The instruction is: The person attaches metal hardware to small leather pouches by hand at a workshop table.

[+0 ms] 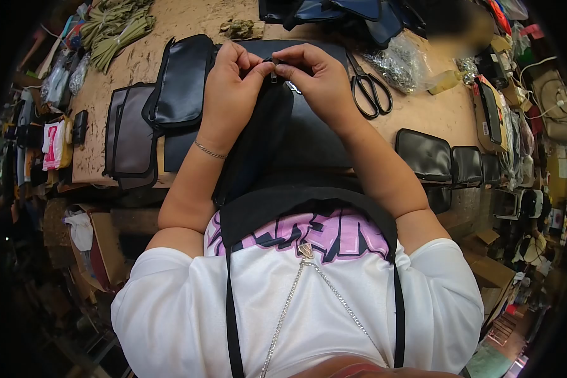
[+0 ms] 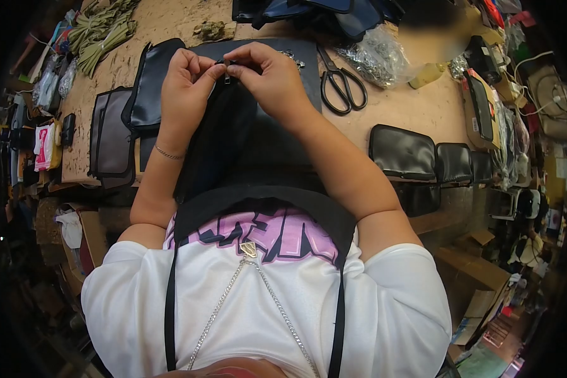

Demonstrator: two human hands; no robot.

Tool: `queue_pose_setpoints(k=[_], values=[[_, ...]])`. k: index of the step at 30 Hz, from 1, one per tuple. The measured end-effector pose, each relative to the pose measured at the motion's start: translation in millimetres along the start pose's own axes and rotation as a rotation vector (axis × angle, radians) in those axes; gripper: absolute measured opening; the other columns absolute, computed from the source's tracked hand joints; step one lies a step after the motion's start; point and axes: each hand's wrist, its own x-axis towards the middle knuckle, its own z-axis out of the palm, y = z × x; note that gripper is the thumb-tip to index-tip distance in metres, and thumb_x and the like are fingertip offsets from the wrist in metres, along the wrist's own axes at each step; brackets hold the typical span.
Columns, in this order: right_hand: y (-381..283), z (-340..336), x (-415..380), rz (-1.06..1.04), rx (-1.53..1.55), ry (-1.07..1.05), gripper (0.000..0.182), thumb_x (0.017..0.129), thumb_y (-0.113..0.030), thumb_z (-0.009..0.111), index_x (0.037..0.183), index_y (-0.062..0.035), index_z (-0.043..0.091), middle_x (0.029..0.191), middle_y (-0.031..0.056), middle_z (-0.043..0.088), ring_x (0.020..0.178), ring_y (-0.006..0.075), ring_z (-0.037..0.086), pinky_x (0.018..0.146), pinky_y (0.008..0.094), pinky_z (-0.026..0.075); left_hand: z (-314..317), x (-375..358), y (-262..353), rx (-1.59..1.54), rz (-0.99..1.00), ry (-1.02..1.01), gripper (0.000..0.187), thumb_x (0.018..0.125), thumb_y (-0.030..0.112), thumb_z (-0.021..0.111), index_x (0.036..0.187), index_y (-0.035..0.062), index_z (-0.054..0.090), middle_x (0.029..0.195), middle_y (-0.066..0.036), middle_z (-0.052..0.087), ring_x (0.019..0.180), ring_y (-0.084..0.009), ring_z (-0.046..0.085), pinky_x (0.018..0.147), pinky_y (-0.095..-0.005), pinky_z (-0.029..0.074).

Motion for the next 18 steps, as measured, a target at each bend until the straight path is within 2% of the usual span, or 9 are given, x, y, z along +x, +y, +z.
queue_pose_setpoints(k=[2,6,9,12,15,17,18], values=[[-5.0,1.9,-2.2,-0.01,-0.032,0.014,0.017,0.09,-0.004,0.069,0.106,-0.0009,0.07,0.097,0.007,0.074,0.089,0.0113,0.068,0.082,0.0252,0.054,0.3,-1.1,3.7,0.061,0.01,0.029,0.028,0.088,0.003,0.071,0.085,0.0035,0.043,0.079,-0.007,0.062,0.074,-0.0122,0.057,0.069,-0.0262,0.049],[-10.5,4.6,-4.4,-0.068,-0.155,0.045,0.014,0.089,-0.004,0.069,0.103,-0.0007,0.071,0.091,0.0085,0.074,0.085,0.0131,0.07,0.078,0.0262,0.054,0.4,-1.1,3.4,0.06,0.0,0.029,0.031,0.088,0.004,0.071,0.08,0.003,0.041,0.078,-0.008,0.061,0.071,-0.0128,0.055,0.067,-0.0269,0.047],[-10.4,3.6,-5.2,-0.175,-0.302,0.037,0.014,0.089,-0.002,0.07,0.103,0.0,0.072,0.092,0.0048,0.073,0.086,0.0084,0.067,0.077,0.0214,0.052,2.0,-2.9,7.4,0.06,0.005,0.048,0.031,0.088,0.004,0.071,0.078,0.0025,0.042,0.077,-0.007,0.061,0.07,-0.0129,0.054,0.066,-0.0269,0.047],[-7.7,6.3,-6.6,-0.186,-0.292,0.04,0.01,0.088,-0.002,0.071,0.098,0.0013,0.071,0.089,0.0069,0.073,0.084,0.0094,0.067,0.076,0.0224,0.052,3.0,-4.8,7.1,0.083,0.018,0.069,0.027,0.088,0.004,0.071,0.08,0.0014,0.046,0.078,-0.007,0.062,0.07,-0.0125,0.054,0.066,-0.0268,0.047],[-9.3,8.0,-10.0,-0.205,-0.346,0.067,0.012,0.087,-0.003,0.069,0.1,-0.0011,0.07,0.089,0.01,0.073,0.084,0.0166,0.07,0.076,0.0279,0.054,1.8,-3.7,-2.4,0.065,0.009,0.065,0.019,0.089,0.003,0.07,0.084,0.0012,0.051,0.081,-0.006,0.063,0.073,-0.0104,0.057,0.068,-0.0254,0.048],[-3.5,15.1,-14.0,-0.088,-0.134,0.106,0.014,0.088,-0.004,0.07,0.102,-0.0009,0.068,0.092,0.007,0.072,0.086,0.0138,0.068,0.078,0.0267,0.053,-1.4,-2.5,1.3,-0.011,-0.028,0.04,0.013,0.091,0.002,0.069,0.089,0.0024,0.057,0.087,-0.005,0.066,0.079,-0.0069,0.058,0.073,-0.0221,0.049],[0.9,19.0,-14.0,-0.037,-0.025,0.119,0.016,0.089,-0.005,0.07,0.104,-0.0009,0.067,0.094,0.0055,0.071,0.087,0.0124,0.067,0.079,0.026,0.053,-3.0,-1.7,8.6,0.038,-0.014,0.007,0.009,0.091,0.002,0.069,0.093,0.0021,0.06,0.087,-0.005,0.066,0.079,-0.0085,0.059,0.073,-0.0231,0.049]])
